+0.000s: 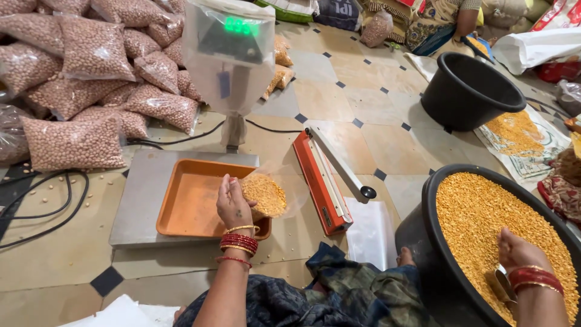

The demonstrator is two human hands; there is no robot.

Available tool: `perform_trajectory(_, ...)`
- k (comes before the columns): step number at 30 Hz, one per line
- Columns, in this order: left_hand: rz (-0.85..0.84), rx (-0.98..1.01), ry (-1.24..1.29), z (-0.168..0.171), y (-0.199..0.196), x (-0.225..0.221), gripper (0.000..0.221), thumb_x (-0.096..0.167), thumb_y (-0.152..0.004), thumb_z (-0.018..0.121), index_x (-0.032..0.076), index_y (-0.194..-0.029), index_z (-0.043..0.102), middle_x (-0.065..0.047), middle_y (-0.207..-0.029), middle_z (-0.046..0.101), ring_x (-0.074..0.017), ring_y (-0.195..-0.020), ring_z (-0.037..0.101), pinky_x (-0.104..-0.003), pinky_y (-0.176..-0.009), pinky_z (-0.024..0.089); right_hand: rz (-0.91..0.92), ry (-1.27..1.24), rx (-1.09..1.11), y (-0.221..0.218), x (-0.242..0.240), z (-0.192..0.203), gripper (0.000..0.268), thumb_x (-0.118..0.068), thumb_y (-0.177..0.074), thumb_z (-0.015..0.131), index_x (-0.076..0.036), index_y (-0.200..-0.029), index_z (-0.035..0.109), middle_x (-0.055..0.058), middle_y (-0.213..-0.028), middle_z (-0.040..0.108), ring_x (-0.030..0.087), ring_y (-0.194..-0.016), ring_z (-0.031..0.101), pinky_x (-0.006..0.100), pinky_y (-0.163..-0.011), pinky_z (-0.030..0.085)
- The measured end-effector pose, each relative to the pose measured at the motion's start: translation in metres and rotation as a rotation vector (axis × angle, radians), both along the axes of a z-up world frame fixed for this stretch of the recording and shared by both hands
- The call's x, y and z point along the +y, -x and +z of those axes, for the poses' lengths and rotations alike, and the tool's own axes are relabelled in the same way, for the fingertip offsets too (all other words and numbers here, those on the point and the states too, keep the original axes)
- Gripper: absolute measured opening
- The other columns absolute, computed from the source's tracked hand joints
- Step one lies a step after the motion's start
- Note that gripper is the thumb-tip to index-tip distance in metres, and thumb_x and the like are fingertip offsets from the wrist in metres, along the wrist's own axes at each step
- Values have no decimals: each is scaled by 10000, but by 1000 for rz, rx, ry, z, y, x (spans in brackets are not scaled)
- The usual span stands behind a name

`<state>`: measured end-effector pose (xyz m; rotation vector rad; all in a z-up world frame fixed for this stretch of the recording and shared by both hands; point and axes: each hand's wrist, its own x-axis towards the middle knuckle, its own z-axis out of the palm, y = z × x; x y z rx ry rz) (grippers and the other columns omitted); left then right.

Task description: The person fills clear plastic bags with yellow lentils from a large container using a metal scoop, weighs the bags on a digital scale, and seals them using a heat sealer.

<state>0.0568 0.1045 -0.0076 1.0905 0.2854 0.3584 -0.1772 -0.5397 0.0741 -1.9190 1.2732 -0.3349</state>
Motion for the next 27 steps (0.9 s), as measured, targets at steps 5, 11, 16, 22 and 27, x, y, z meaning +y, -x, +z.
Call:
perform_trajectory(5, -25, 32, -8, 7, 1, 0, 501, 303, -1033, 513, -9, -1424, 544, -148, -1257, 677, -154, -816, 699, -259, -538, 611, 333, -607, -430, -89, 153, 61, 412, -383, -1078, 527, -204, -731, 398, -107, -572, 267, 52, -449, 209, 216, -382, 181)
perform_trajectory(11, -41, -30, 103, 3, 1, 6, 515, 297, -1033, 509, -9, -1447, 497, -169, -1313, 641, -148, -1053, 686, -261, -591, 643, 825, -769, -332, -202, 372, 47, 162, -279, -1006, 610, -169, -888, 616, -105, -643, 447, 36, -514, 372, 211, -460, 318)
perform_trajectory(16, -30, 36, 67, 20, 5, 14, 520, 314, -1031, 498, -6, -1441, 523, -175, -1329, 641, -203, -1024, 694, -270, -580, 636, 1342, -10, -147, -217, 476, 51, 352, -326, -997, 559, -103, -1259, 637, -41, -1073, 707, 52, -946, 660, 256, -785, 556)
perform_trajectory(22, -38, -23, 78, 3, -2, 10, 524, 316, -1038, 500, -10, -1447, 507, -176, -1316, 649, -177, -1090, 686, -269, -592, 641, 880, -218, -382, -184, 423, 12, 271, -258, -1020, 585, -34, -1119, 702, 10, -893, 693, 95, -758, 643, 268, -657, 538)
perform_trajectory(27, -45, -7, 45, 9, 3, 7, 523, 317, -1036, 507, -6, -1448, 513, -172, -1286, 671, -181, -1045, 694, -268, -589, 634, 636, -431, -311, -162, 367, -83, 221, -256, -1020, 585, -64, -1001, 693, 4, -761, 647, 93, -641, 577, 245, -566, 457)
